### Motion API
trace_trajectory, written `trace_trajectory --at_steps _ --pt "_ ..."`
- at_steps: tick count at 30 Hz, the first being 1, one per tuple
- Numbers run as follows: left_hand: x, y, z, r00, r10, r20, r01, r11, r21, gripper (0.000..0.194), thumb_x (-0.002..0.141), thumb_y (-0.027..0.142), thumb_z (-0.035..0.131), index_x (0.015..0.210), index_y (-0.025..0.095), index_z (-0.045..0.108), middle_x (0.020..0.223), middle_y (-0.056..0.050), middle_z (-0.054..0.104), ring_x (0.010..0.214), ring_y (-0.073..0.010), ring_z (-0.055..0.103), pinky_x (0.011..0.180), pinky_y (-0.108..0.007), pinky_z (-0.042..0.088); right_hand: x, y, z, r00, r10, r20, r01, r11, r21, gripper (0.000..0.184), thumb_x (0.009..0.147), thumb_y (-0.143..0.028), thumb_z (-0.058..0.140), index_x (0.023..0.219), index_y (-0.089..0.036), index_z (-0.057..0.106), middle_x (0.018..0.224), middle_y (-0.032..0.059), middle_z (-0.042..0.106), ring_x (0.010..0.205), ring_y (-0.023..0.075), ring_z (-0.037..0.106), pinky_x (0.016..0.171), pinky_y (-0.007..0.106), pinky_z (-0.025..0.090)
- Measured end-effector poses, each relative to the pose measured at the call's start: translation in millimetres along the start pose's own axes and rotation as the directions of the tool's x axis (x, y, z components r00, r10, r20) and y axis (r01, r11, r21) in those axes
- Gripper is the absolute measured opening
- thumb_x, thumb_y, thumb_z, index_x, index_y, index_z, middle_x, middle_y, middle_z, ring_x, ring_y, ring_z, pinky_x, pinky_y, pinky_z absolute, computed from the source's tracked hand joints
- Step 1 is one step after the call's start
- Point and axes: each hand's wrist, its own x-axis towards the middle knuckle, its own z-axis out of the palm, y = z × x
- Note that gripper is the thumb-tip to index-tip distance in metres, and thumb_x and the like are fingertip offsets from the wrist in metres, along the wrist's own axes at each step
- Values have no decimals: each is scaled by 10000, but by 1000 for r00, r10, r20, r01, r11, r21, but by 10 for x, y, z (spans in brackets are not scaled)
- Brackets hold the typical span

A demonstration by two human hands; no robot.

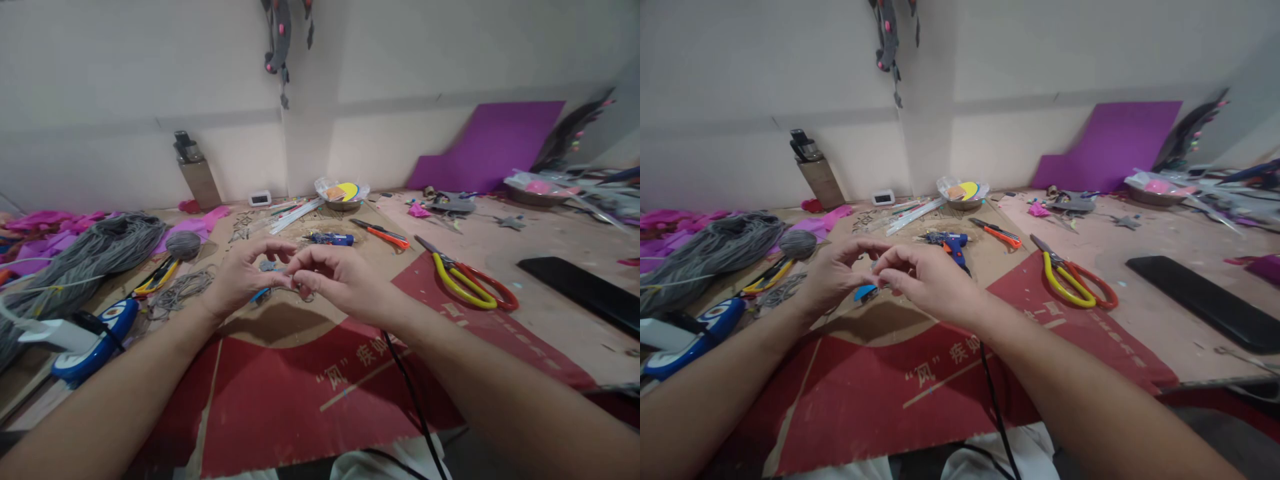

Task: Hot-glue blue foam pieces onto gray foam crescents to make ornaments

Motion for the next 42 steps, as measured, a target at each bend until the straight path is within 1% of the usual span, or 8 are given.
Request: trace_trajectory --at_steps 7,13,24,30,33,35,39,42 --pt "-21 -77 26 999 4 -37 -7 997 -79 454 615 410 829 1013 222 717 888 -42 719 773 -157 604 753 -289 487 5 115 84 959 -244 -142 177 912 -371 41 791 -145 560 763 -169 578 715 -15 591 631 76 493 609 214 383" --pt "-34 -145 5 997 -4 -81 -6 992 -128 470 629 320 841 1066 237 693 923 -43 710 842 -174 614 787 -304 484 -9 43 81 964 -171 -203 108 951 -289 77 862 -193 524 814 -169 579 720 -3 592 630 87 507 611 220 402" --pt "-37 -105 37 998 62 -17 -64 991 -122 505 627 429 817 1086 254 699 884 -41 713 790 -159 587 749 -292 463 10 169 131 956 -253 -146 182 908 -378 52 832 -186 548 781 -183 559 733 -11 581 633 84 481 607 218 375" --pt "28 -50 -25 992 -97 -78 88 990 -112 417 638 364 826 1006 209 708 829 -39 707 769 -166 614 728 -291 479 -1 100 79 973 -126 -195 80 971 -227 113 878 -233 479 780 -184 511 712 -11 546 641 97 492 615 231 375" --pt "91 -61 -164 949 -315 -30 316 945 87 239 729 394 727 821 173 711 734 -28 686 671 -145 594 657 -262 457 -17 68 42 994 -74 -85 57 981 -187 279 944 -307 388 738 -182 528 662 -15 527 620 101 494 614 240 368" --pt "104 -115 -260 883 -461 89 425 866 265 281 762 453 660 787 177 708 704 -22 674 654 -149 583 621 -251 428 -13 82 35 998 -52 -40 42 976 -215 364 962 -333 352 692 -178 541 635 -13 527 615 104 495 617 247 361" --pt "61 -260 -347 693 -657 297 465 722 513 341 765 502 587 707 181 684 627 -18 638 580 -153 545 537 -244 357 27 190 53 992 -6 -127 -37 941 -337 311 937 -299 412 684 -176 544 648 -6 548 644 115 498 632 254 352" --pt "32 -294 -317 655 -680 329 432 695 575 269 706 461 628 701 197 680 597 -7 626 569 -158 540 523 -245 337 46 334 90 982 51 -180 -131 876 -465 173 890 -268 490 768 -173 567 749 26 595 709 136 516 660 267 362"
